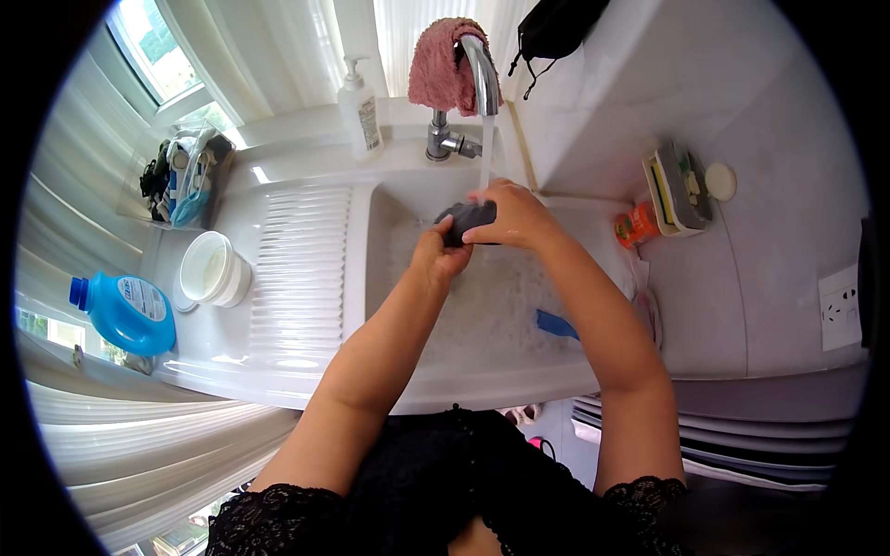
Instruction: The person washes a pair of black slippers in a sink. They rinse the slippers under running water, scrub them with a blue brush, and rinse them again. The slippers are handled one at a time and rinsed thoroughly.
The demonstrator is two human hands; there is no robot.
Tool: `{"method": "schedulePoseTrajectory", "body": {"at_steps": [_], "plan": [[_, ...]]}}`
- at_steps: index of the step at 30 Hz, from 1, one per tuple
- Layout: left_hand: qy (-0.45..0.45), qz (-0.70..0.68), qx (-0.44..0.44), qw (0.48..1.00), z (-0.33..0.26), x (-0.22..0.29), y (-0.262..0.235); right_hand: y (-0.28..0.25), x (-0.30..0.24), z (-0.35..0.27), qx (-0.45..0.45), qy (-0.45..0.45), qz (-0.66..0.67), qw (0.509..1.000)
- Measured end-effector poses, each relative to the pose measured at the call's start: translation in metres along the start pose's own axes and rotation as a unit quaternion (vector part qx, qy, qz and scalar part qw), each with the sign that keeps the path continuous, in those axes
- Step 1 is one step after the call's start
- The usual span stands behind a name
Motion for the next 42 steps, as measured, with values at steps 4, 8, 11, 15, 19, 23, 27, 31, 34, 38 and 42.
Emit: {"method": "schedulePoseTrajectory", "body": {"at_steps": [4, 8, 11, 15, 19, 23, 27, 31, 34, 38, 42], "plan": [[0.028, -0.060, 0.019, 0.998, -0.015, 0.011, 0.007, 0.009, 0.010, -0.005, 0.088, 0.105, 0.214, 0.967], [-0.014, -0.084, -0.050, 0.995, -0.013, 0.015, 0.002, 0.014, -0.001, -0.010, 0.055, 0.328, 0.410, 0.849], [-0.053, -0.024, -0.058, 0.997, -0.019, 0.012, -0.003, 0.012, -0.002, -0.009, 0.052, 0.290, 0.420, 0.859], [-0.115, 0.066, 0.037, 0.990, -0.051, 0.003, 0.010, 0.004, 0.009, -0.012, 0.036, 0.217, 0.373, 0.901], [-0.119, 0.091, -0.066, 0.986, -0.046, -0.003, 0.022, 0.000, 0.011, -0.015, 0.002, 0.179, 0.329, 0.927], [-0.108, 0.053, -0.109, 0.987, -0.047, 0.002, 0.028, -0.006, 0.008, -0.024, -0.035, 0.271, 0.414, 0.868], [-0.106, -0.001, -0.130, 0.986, -0.042, 0.004, 0.022, 0.002, 0.013, -0.037, -0.023, 0.269, 0.475, 0.838], [-0.114, 0.034, -0.232, 0.965, -0.051, -0.001, 0.018, 0.001, 0.020, -0.036, -0.007, 0.285, 0.558, 0.779], [-0.083, 0.017, -0.284, 0.955, -0.024, -0.005, 0.006, -0.006, 0.023, -0.024, 0.096, 0.284, 0.520, 0.800], [-0.109, 0.019, -0.193, 0.975, -0.003, -0.009, 0.001, -0.012, 0.011, -0.017, 0.070, 0.311, 0.465, 0.826], [-0.042, -0.026, -0.189, 0.981, 0.000, -0.012, 0.021, -0.004, 0.011, -0.005, 0.098, 0.290, 0.448, 0.840]]}}
Point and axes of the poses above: each hand's wrist, its own z-axis towards the middle knuckle, its own y-axis out of the palm, x = y × z, the point moved 2 cm from there along z, towards the middle knuckle, and after that the axes turned 7 degrees about x, right-handed, at the moved point
